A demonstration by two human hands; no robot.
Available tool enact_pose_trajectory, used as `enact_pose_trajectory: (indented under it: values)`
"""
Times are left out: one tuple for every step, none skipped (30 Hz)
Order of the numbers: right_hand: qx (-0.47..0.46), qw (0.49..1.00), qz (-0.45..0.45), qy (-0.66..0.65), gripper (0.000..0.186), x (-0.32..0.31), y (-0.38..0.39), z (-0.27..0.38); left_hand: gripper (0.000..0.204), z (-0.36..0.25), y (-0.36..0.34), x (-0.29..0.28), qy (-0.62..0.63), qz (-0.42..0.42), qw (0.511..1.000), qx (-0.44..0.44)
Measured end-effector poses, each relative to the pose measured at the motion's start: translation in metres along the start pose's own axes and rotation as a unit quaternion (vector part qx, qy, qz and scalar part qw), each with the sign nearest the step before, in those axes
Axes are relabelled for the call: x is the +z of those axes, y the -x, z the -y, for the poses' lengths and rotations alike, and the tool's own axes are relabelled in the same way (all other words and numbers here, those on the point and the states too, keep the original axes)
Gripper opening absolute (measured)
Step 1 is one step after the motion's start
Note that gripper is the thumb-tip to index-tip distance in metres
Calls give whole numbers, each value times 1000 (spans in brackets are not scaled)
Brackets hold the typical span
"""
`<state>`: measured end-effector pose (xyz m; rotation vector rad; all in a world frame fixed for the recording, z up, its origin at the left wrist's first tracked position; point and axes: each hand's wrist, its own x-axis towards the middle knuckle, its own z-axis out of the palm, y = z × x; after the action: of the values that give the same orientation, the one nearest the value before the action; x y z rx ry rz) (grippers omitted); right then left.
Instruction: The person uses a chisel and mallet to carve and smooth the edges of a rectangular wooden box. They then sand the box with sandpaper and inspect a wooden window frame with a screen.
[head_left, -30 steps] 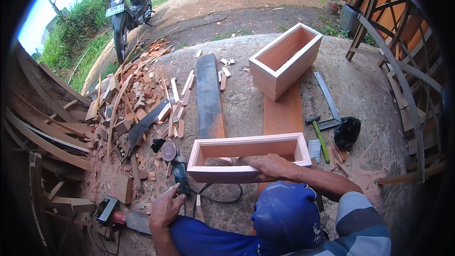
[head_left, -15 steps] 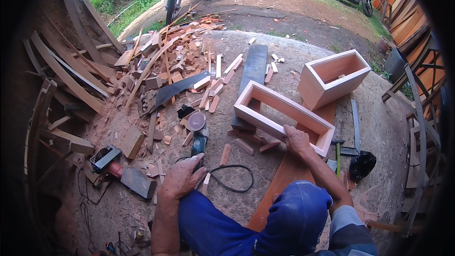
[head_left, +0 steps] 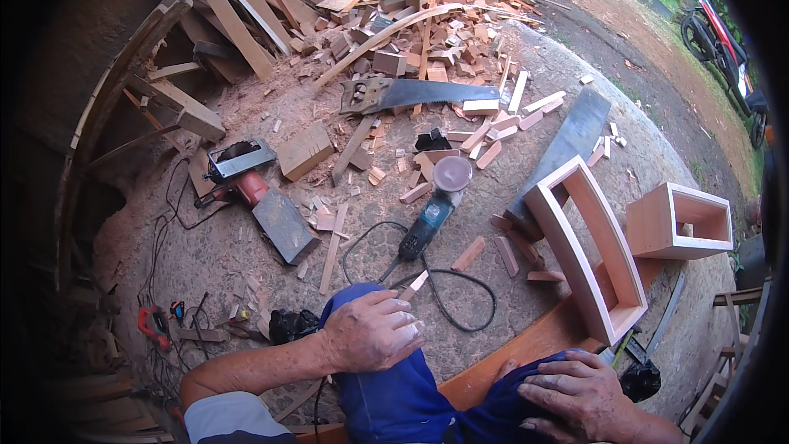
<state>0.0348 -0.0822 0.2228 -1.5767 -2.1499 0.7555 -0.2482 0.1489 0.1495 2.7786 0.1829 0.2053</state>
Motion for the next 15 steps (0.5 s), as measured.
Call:
enact_pose_trajectory:
  values:
    - [7,1000,-1,-13,48,0,-7,-4,19,6,-1,2,17,0,1000,-4]
    - [30,996,77,43,44,1,-11,-10,19,12,-2,4,33,2,999,-11]
    - [35,996,74,44,42,1,-14,-14,18,17,-3,5,43,-13,999,-11]
    - [42,996,69,44,41,0,-15,-20,18,22,-4,6,55,-24,998,-12]
    - [50,996,65,46,39,0,-15,-24,17,26,-6,7,66,-25,997,-17]
    - [47,996,60,42,39,0,-13,-28,17,30,-8,7,75,-37,997,-5]
    - [41,997,57,37,39,1,-12,-32,17,32,-10,6,83,-38,996,-1]
    - [37,997,56,28,39,3,-11,-35,17,33,-11,6,94,-37,995,3]
    - [48,998,43,28,40,4,-11,-39,17,35,-12,7,98,-42,994,14]
    - [49,998,34,27,40,7,-13,-42,17,36,-13,9,97,-50,994,16]
    - [39,999,30,21,40,8,-14,-46,17,35,-12,11,93,-62,994,4]
    - [43,999,11,2,41,10,-17,-49,16,34,-11,15,86,-80,993,-1]
    - [39,999,21,-15,44,10,-19,-52,17,31,-9,20,62,-95,993,-13]
    - [35,998,31,-30,46,9,-22,-54,17,28,-9,26,42,-111,993,-24]
    - [36,998,38,-40,48,7,-25,-56,17,24,-7,31,32,-112,992,-38]
